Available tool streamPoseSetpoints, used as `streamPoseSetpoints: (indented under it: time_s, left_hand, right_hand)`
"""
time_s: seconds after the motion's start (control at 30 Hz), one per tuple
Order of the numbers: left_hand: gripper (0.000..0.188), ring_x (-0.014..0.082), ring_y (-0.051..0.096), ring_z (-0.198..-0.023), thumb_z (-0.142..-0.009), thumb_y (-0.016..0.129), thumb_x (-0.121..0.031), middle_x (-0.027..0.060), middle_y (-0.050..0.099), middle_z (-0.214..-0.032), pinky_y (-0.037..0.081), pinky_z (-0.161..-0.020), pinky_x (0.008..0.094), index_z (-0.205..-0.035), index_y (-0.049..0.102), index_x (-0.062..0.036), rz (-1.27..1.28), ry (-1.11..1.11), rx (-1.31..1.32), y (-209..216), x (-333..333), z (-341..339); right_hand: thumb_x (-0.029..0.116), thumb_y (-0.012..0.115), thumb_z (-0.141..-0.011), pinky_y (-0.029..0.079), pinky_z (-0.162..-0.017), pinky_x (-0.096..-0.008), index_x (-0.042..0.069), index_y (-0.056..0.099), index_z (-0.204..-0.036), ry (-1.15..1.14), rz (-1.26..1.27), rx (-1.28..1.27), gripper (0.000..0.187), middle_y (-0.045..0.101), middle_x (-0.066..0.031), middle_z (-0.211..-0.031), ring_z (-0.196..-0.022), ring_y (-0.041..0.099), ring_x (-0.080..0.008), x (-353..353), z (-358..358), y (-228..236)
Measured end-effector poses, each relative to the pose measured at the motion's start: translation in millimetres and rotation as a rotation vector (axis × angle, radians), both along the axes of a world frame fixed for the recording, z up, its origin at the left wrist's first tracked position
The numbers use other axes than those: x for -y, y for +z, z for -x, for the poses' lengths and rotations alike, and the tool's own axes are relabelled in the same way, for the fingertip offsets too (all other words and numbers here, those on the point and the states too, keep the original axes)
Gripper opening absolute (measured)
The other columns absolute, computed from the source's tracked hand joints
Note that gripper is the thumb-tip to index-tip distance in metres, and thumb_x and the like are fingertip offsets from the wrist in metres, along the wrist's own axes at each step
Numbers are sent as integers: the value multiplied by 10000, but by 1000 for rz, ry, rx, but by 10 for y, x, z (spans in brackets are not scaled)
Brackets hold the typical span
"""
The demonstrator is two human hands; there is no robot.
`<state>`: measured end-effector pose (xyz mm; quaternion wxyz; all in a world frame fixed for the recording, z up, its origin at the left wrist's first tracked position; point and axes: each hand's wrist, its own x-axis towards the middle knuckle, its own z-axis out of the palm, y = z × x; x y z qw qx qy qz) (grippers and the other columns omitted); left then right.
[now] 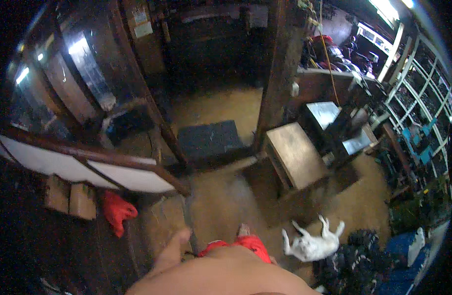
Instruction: The person gathers colorful paper pieces from a table, carries them to a press machine, and repeatedly feeds the pieces through the press to form a flower-like decoration. The person then carries the assembled decoration back to the table and places it in a crate.
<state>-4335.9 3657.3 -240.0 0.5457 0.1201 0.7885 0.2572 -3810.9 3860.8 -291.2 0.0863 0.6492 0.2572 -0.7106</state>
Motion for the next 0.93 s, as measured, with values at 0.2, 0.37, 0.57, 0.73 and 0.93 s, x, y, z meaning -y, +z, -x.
streamPoseSetpoints:
  time_s: [0.2,0.37,0.57,0.73,0.93]
  left_hand:
    - [246,210,622,-685,-901,547,-342,58,652,-824,493,-623,341,-987,603,-118,125,766,592,29,1573,-474]
    - [222,180,600,-675,-945,489,-299,60,631,-831,487,-630,324,-1013,581,-109,338,909,478,-174,1047,-133]
    - [223,165,588,-677,-959,471,-292,60,617,-835,484,-630,317,-1021,571,-102,148,469,354,-631,-468,1055]
    - [225,153,578,-679,-970,455,-287,61,606,-838,481,-631,311,-1028,562,-97,-110,-192,-33,-800,-2322,2721]
    - [228,119,549,-648,-983,450,-204,20,569,-805,463,-616,265,-1104,545,-36,-549,95,-194,293,-4323,4273]
  right_hand:
    - [207,565,-849,479,-552,-382,93,592,-1046,22,90,-75,229,639,-46,-789,-704,627,-207,-1207,452,-374]
    - [203,518,-889,499,-564,-373,98,524,-1184,138,-167,17,313,639,-55,-818,-677,630,-220,-2617,1398,-282]
    - [215,498,-924,482,-448,-360,77,482,-1269,21,-324,43,372,627,-114,-813,-580,588,-206,-3569,2595,-21]
    - [213,469,-938,535,-698,-416,83,497,-1221,151,-222,-13,312,619,-141,-1007,-772,627,-229,-3734,3109,-41]
    - [246,501,-929,508,-642,-388,91,524,-1150,221,-314,-82,271,617,-108,-933,-724,606,-201,-3471,4229,-291]
